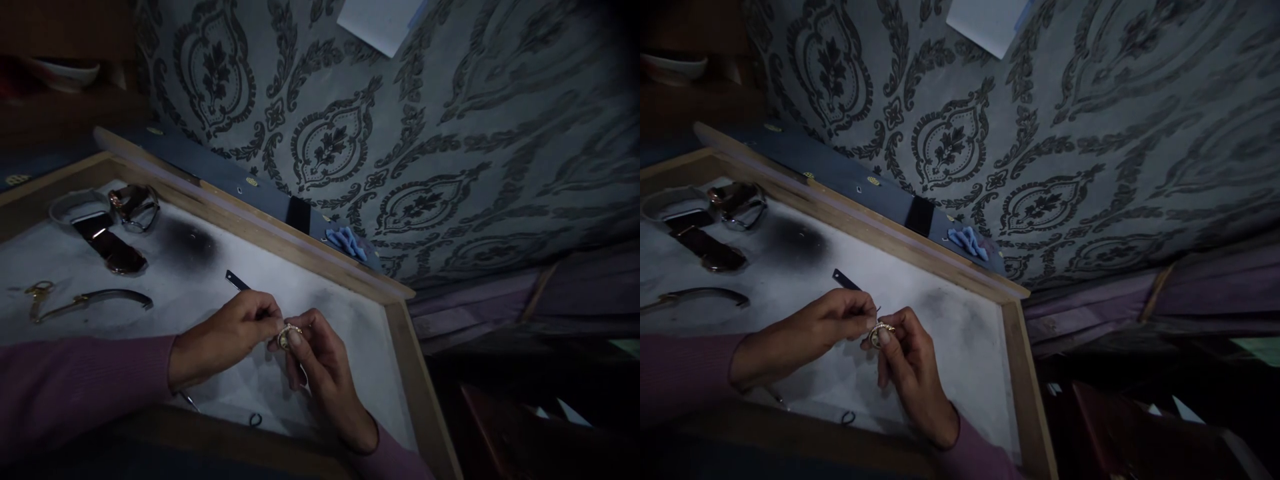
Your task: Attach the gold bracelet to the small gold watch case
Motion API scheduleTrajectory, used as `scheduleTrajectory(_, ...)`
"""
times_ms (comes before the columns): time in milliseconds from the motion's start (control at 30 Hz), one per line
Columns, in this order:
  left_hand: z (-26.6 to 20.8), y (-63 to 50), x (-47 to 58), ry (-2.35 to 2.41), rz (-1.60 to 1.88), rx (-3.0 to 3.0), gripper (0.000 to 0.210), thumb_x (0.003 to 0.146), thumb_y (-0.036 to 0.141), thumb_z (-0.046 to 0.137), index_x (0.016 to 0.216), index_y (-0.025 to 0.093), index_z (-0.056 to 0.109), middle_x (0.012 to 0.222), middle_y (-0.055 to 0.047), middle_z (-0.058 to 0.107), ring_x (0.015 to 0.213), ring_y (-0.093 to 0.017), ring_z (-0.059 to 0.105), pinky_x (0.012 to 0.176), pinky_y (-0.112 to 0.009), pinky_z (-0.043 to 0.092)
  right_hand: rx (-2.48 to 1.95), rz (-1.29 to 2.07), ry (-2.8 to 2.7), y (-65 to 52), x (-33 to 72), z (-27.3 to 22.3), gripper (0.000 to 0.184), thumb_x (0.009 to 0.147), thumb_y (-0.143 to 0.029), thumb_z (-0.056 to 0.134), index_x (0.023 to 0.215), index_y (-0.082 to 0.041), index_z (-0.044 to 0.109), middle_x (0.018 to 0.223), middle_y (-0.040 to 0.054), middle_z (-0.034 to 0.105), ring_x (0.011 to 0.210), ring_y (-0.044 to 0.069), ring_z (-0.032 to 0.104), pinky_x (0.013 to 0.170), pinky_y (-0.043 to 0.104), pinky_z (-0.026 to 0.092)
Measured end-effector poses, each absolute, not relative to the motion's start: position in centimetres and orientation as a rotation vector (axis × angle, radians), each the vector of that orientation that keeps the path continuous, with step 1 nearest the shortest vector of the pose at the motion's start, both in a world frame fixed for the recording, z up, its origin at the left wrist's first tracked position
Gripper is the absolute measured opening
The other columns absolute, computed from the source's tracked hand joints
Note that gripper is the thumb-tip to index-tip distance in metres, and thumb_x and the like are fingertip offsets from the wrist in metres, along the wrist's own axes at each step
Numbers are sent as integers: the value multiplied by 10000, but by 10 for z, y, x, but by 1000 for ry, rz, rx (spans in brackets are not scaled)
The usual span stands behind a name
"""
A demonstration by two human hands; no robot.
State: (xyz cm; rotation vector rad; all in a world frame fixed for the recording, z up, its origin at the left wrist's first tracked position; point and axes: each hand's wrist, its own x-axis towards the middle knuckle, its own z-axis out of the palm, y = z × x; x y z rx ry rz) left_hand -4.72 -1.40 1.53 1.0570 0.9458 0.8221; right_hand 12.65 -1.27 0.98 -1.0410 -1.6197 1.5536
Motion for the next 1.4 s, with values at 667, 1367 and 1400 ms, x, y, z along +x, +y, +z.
scheduleTrajectory(667,5,-1,-48,892,741,1096,177,732,332,611,677,165,595,637,-10,607,632,-145,480,608,-267,333,-1075,1654,-1603,-14,132,16,228,927,-399,574,881,-186,507,743,25,667,402,38,292,354,161,204)
scheduleTrajectory(1367,15,0,-49,778,650,924,244,737,366,696,669,164,577,641,-12,613,694,-160,540,707,-298,382,-1019,1817,-1522,-9,138,19,216,930,-397,574,986,-207,489,714,-10,655,401,33,291,361,148,207)
scheduleTrajectory(1400,14,0,-48,768,662,936,253,749,377,691,677,164,576,644,-12,617,695,-159,540,703,-295,380,-1023,1814,-1512,-9,138,18,216,929,-397,575,986,-208,485,720,-12,656,383,28,295,352,147,214)
